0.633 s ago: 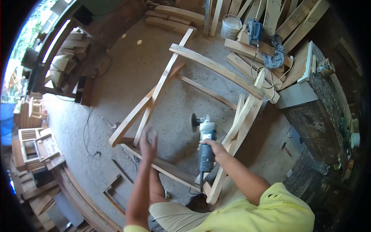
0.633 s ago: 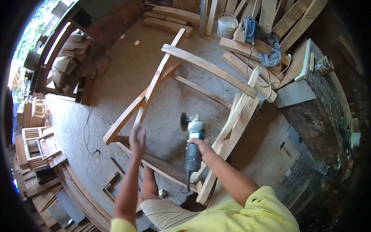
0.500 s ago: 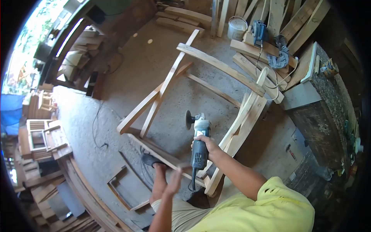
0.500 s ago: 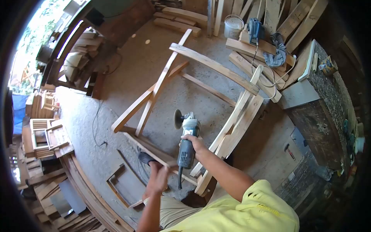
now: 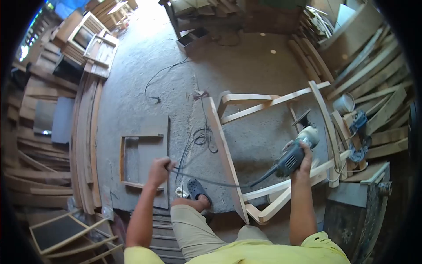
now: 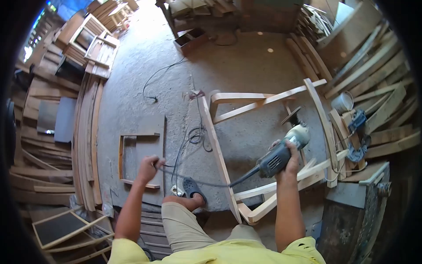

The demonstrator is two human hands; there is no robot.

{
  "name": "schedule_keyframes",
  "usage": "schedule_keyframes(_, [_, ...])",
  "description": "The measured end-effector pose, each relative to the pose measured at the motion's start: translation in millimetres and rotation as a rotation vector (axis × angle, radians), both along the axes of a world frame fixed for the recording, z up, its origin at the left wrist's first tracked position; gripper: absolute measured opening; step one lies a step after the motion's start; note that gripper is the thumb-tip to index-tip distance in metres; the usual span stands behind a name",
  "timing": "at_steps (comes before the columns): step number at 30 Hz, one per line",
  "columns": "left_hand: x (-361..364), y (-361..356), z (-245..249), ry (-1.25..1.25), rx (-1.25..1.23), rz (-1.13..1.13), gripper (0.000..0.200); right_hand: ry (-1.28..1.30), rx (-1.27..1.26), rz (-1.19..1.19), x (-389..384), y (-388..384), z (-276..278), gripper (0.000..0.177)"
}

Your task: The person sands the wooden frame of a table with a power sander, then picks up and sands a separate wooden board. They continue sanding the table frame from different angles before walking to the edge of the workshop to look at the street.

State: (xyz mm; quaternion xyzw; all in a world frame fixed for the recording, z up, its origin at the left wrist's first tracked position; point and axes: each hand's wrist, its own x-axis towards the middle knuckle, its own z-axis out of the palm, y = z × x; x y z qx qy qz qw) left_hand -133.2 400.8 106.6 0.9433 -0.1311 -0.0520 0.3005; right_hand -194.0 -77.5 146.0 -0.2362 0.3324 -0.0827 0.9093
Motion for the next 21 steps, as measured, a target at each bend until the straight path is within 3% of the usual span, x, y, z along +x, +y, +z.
schedule_keyframes(2, [20.8, 44.5, -26.4, -0.01, 0.036, 0.097, 0.031, -0.099, 0.071, 0.049, 17.0, 8.7, -0.1, 0.04])
schedule_keyframes(5, [78.6, 104.6, -44.7, -0.139, 0.137, 0.116, 0.036, -0.053, -0.082, 0.064, 35.7, 15.9, 14.5, 0.04])
schedule_keyframes(6, [102.6, 121.5, -35.8, -0.144, 0.122, 0.115, 0.036, -0.076, -0.15, 0.142, 57.8, 27.6, 45.6, 0.039])
schedule_keyframes(8, [139.2, 161.1, -1.6, -0.02, 0.361, 0.16, 0.037, -0.018, -0.091, 0.021, 79.1, 64.1, 86.7, 0.038])
schedule_keyframes(10, [157.4, 197.5, 15.8, -0.065, 0.387, 0.108, 0.038, 0.028, -0.153, -0.05, 82.9, 78.8, 107.8, 0.038])
schedule_keyframes(12, [181.2, 215.9, 32.6, 0.063, 0.015, 0.26, 0.038, 0.058, -0.155, -0.049, 90.9, 87.0, 123.4, 0.038])
schedule_keyframes(13, [187.5, 215.9, 55.5, 0.327, -0.105, 0.391, 0.039, 0.1, -0.171, -0.074, 93.1, 91.5, 127.5, 0.036])
schedule_keyframes(14, [194.2, 213.7, 77.7, 0.328, -0.086, 0.375, 0.039, 0.15, -0.179, -0.096, 93.3, 95.6, 130.4, 0.035])
schedule_keyframes(16, [204.9, 215.7, 115.8, 0.392, -0.33, 0.425, 0.037, 0.165, -0.131, -0.145, 89.6, 96.7, 132.5, 0.032])
schedule_keyframes(19, [237.9, 225.1, 123.2, 0.212, -0.283, 0.254, 0.034, 0.227, -0.162, -0.26, 81.8, 107.4, 139.5, 0.028])
schedule_keyframes(21, [266.1, 200.7, 167.4, 0.151, -0.182, 0.152, 0.033, 0.286, -0.136, -0.31, 79.4, 118.8, 152.6, 0.027])
